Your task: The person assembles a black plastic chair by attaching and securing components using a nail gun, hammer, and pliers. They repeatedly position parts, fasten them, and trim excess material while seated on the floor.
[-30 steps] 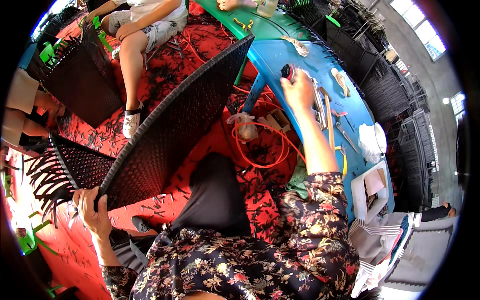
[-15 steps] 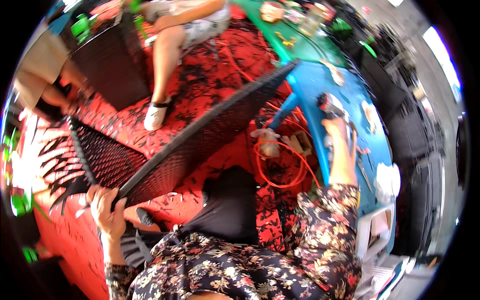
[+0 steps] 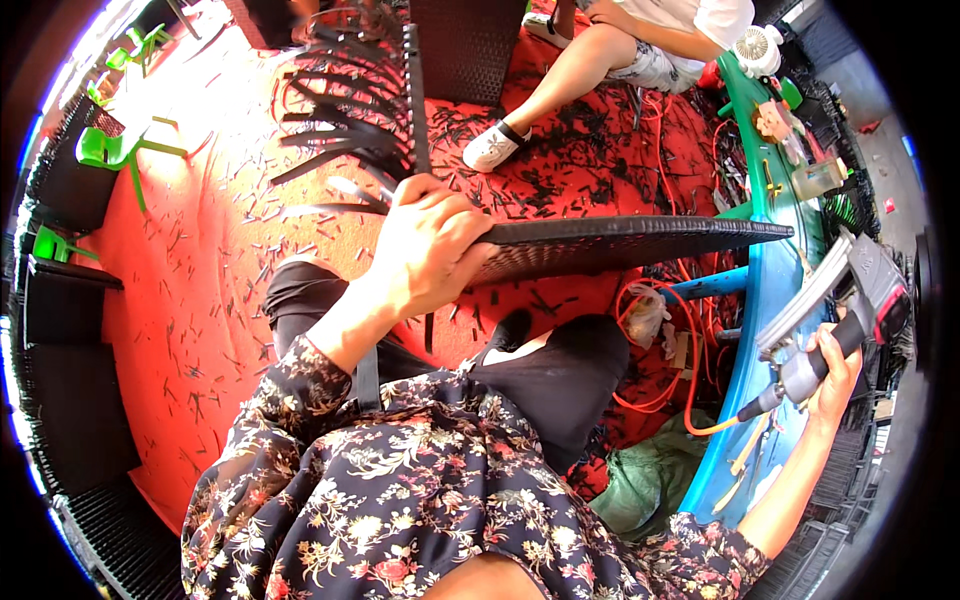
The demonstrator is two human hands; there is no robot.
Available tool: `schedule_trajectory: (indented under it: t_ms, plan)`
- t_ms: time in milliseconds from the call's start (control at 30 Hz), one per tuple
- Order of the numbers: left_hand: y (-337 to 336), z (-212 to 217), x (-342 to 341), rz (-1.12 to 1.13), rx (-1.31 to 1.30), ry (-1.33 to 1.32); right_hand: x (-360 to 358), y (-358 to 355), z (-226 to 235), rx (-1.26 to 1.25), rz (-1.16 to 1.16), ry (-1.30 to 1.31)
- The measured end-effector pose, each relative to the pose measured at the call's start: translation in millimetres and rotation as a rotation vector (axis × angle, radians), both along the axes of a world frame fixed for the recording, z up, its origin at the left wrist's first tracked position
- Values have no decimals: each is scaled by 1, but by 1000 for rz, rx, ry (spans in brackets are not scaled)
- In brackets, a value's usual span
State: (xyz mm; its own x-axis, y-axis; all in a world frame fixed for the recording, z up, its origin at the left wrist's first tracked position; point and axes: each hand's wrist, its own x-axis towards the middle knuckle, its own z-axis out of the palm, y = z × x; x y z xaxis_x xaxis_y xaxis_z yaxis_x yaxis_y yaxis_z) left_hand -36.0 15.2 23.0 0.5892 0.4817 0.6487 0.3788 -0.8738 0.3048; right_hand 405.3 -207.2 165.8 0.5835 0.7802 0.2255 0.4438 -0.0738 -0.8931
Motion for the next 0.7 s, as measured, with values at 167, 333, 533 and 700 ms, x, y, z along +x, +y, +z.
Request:
schedule_trajectory:
  t_ms: [167, 333, 533, 700]
  plan:
    - [-7, -12, 22, 0, 16, -60, -115, 27, -9, -102, 246, 156]
    - [-25, -15, 39, -4, 19, -64, -183, 25, -25, -290, 351, 305]
    - [-42, -21, 52, -22, 46, -118, -202, 18, -20, -512, 373, 366]
    - [-44, -15, 52, -1, 33, -72, -205, 12, -12, -644, 392, 454]
